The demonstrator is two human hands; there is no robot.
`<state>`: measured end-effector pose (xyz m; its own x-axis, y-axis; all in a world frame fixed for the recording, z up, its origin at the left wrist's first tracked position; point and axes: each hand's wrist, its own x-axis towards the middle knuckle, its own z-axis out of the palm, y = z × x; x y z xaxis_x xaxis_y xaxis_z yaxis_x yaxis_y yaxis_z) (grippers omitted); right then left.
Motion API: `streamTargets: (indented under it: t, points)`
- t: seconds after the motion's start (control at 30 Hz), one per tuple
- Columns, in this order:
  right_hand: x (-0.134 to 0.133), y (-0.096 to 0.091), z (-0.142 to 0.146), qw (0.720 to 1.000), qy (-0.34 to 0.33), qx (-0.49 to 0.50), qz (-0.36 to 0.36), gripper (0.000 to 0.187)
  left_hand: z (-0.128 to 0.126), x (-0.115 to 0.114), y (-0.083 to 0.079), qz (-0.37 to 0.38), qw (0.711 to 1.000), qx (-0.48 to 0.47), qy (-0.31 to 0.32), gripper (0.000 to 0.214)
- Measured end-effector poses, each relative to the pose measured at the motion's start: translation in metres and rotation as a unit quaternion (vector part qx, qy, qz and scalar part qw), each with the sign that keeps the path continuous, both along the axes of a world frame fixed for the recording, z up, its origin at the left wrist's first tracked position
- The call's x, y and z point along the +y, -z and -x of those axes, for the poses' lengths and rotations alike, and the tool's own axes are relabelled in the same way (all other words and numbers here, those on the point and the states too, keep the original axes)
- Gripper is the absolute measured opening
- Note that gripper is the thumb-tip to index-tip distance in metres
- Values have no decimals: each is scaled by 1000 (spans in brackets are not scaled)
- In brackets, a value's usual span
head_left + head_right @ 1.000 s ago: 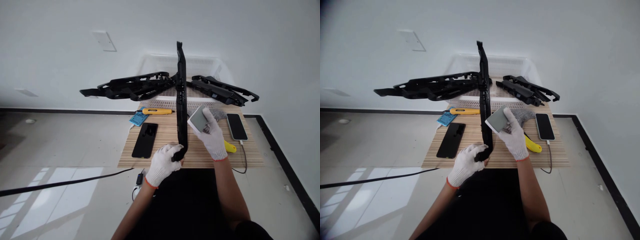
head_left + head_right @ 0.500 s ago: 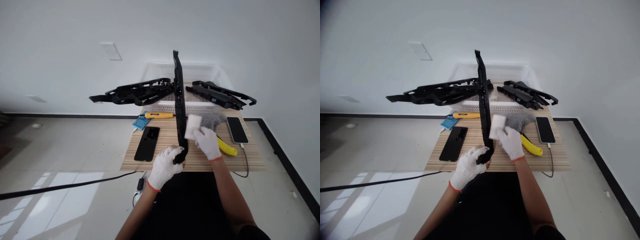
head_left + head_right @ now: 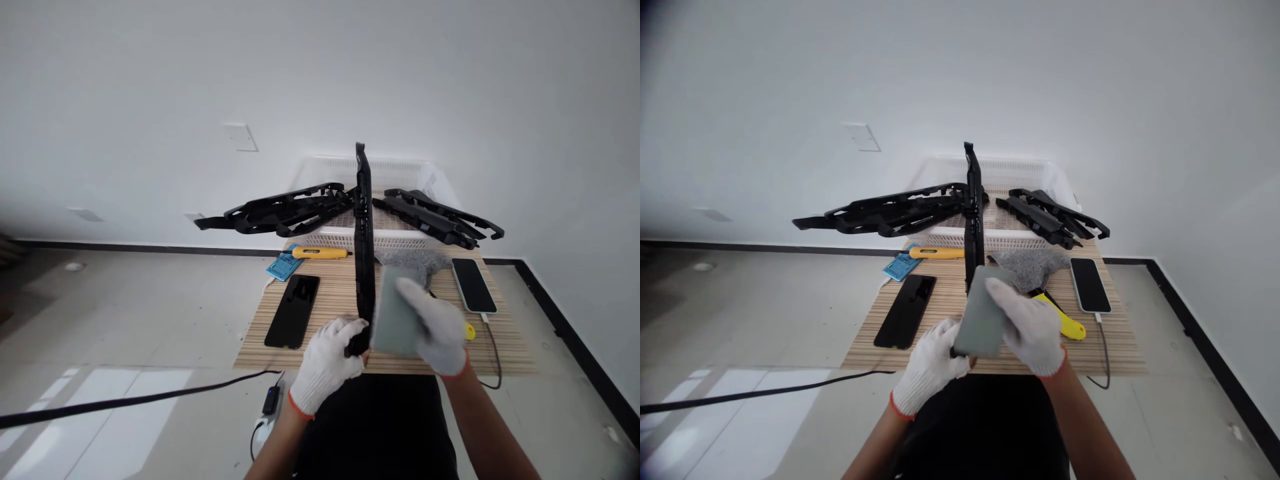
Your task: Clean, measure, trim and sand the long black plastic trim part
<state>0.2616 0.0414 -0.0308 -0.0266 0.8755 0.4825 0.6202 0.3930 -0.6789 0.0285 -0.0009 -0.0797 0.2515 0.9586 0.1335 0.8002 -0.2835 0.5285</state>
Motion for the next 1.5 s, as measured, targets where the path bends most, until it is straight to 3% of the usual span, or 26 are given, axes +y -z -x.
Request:
streamTargets:
  t: [0.07, 0.2, 0.3, 0.57, 0.83, 1.0, 1.13, 1.23, 1.33, 1.4, 1.47, 1.5]
  points:
    - [4, 21, 14, 995, -38, -84, 32, 46, 0, -1, 0, -7, 1000, 4, -4, 40]
    - [-1, 57, 38, 979, 23, -188, 75, 56, 0, -1, 2, -7, 1000, 0, 0, 45]
    - [-13, 66, 44, 959, 56, -268, 72, 50, 0, 0, 1, 3, 1000, 11, -2, 45]
    - [-14, 65, 40, 957, 60, -279, 59, 58, 1, 0, -1, -23, 1000, 8, 15, 44]
    - [-16, 54, 41, 952, 83, -272, 111, 52, 1, 0, -3, -38, 999, -12, 21, 45]
    - [-27, 41, 42, 981, 67, -158, 91, 32, 0, 1, -8, -23, 999, -11, 26, 45]
    - [-46, 42, 36, 993, 60, -37, 95, 60, 1, 1, -8, -30, 999, -18, 23, 45]
    - [-64, 47, 29, 997, 38, 58, 46, 72, 2, 1, -7, -26, 999, -23, 21, 46]
    - [-76, 48, 28, 986, 120, 113, 2, 70, 2, 1, -8, -12, 999, -21, 22, 48]
    - [-74, 43, 30, 979, 182, 88, -5, 55, 2, 1, -9, -7, 999, -19, 25, 48]
    - [-65, 38, 32, 984, 179, 0, 28, 35, 2, 1, -10, -6, 999, -20, 27, 48]
    - [-59, 35, 33, 985, 149, -60, 62, 52, 2, 1, -10, -5, 999, -21, 27, 48]
